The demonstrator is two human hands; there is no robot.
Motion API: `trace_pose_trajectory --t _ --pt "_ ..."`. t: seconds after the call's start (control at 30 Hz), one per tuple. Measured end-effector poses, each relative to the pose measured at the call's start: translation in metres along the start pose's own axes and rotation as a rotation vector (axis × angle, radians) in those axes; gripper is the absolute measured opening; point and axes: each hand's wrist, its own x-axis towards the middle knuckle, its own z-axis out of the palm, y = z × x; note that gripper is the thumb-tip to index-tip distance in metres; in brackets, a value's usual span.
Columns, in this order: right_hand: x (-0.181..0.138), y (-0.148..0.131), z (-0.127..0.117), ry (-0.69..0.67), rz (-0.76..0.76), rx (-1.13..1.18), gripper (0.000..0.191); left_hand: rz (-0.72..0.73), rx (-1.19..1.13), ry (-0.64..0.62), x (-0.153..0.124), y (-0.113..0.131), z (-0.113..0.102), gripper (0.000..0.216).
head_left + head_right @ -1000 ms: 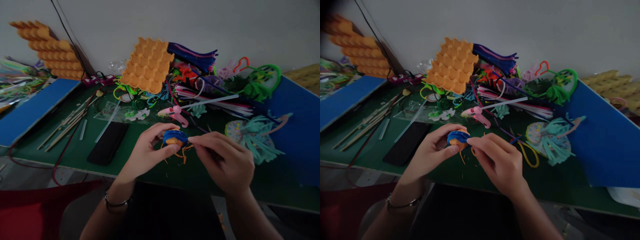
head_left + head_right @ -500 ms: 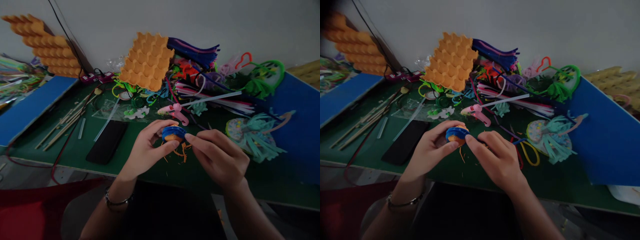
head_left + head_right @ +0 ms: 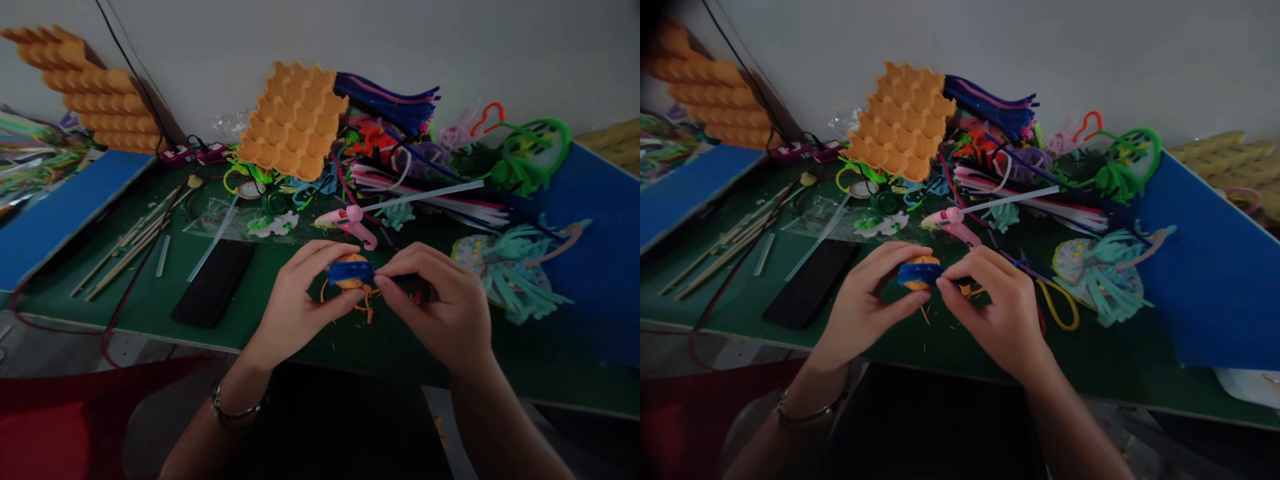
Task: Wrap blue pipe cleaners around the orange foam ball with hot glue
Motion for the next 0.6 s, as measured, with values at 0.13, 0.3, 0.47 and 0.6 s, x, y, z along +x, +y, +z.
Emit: trace_pose_trajectory --t 0.13,0.3,0.47,0.6 --pt "0.0004 0.0012 0.0013 -0.007 0.050 0.018 0.011 0.015 0.011 -0.002 -0.0010 0.0000 -0.0002 0.029" --pt "-0.0016 0.0013 0.0018 0.003 0.040 -0.034 0.012 0.003 0.015 -0.008 -0.0015 0.0008 0.0001 0.029" --pt "-0.0030 -0.0002 0.0020 0.014 0.045 -0.076 0.013 -0.003 -0.019 0.007 -0.0026 0.0016 0.0031 0.030" --pt "-0.0031 -0.0011 0.0009 0.007 0.045 -0.065 0.015 -0.034 -0.084 0.007 -0.0036 0.0016 0.0054 0.031"
